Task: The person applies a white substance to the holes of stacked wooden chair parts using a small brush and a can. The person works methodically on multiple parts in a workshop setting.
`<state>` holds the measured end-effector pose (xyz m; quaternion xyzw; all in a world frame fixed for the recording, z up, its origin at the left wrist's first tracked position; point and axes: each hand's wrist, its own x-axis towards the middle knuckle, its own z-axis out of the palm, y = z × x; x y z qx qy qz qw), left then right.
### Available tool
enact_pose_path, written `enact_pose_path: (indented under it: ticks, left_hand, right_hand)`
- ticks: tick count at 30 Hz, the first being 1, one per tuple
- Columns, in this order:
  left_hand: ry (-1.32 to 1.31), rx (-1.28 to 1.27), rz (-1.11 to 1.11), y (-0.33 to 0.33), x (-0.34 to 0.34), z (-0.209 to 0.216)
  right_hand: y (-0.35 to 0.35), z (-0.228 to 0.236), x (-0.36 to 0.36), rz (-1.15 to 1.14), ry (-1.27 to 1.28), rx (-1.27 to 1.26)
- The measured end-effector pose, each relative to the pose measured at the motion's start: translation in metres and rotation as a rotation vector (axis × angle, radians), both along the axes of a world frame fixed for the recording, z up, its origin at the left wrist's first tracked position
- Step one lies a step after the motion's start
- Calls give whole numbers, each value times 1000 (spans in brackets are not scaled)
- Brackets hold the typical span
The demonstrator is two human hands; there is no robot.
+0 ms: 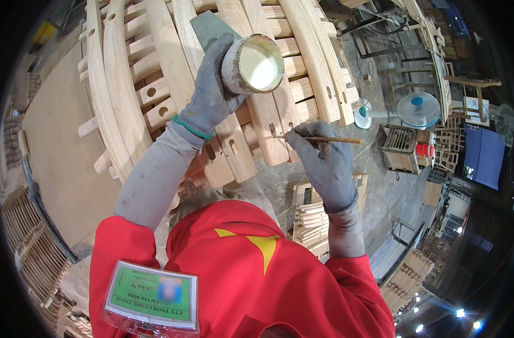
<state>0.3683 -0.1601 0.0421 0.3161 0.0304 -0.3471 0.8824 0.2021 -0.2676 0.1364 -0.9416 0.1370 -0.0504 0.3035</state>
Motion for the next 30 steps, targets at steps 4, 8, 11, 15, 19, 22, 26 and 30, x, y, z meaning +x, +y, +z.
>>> enact_pose_path:
  ticks: [4, 8, 11, 15, 19, 22, 26, 30]
  left_hand:
    - [130, -104, -18, -2, 3, 1]
    - [140, -46, -6, -6, 2, 5]
    - [123, -80, -5, -3, 5, -4]
    - [-65, 59, 47, -4, 1, -4]
    - [-559, 161, 77, 4, 3, -23]
    - [-792, 314, 120, 4, -3, -19]
    - [-605, 282, 13, -3, -2, 3]
    - [-314, 255, -49, -4, -3, 3]
  right_hand:
    - [2, -1, 9, -130, 39, 137]
    - [0, -21, 15, -329, -41, 499]
    - [2, -28, 3, -281, -148, 435]
    - [7, -33, -29, 25, -216, 67]
    - [8, -29, -47, 83, -219, 108]
    - [-4, -24, -54, 64, -147, 332]
    - [-17, -26, -62, -200, -243, 535]
    - [-27, -15, -52, -495, -358, 824]
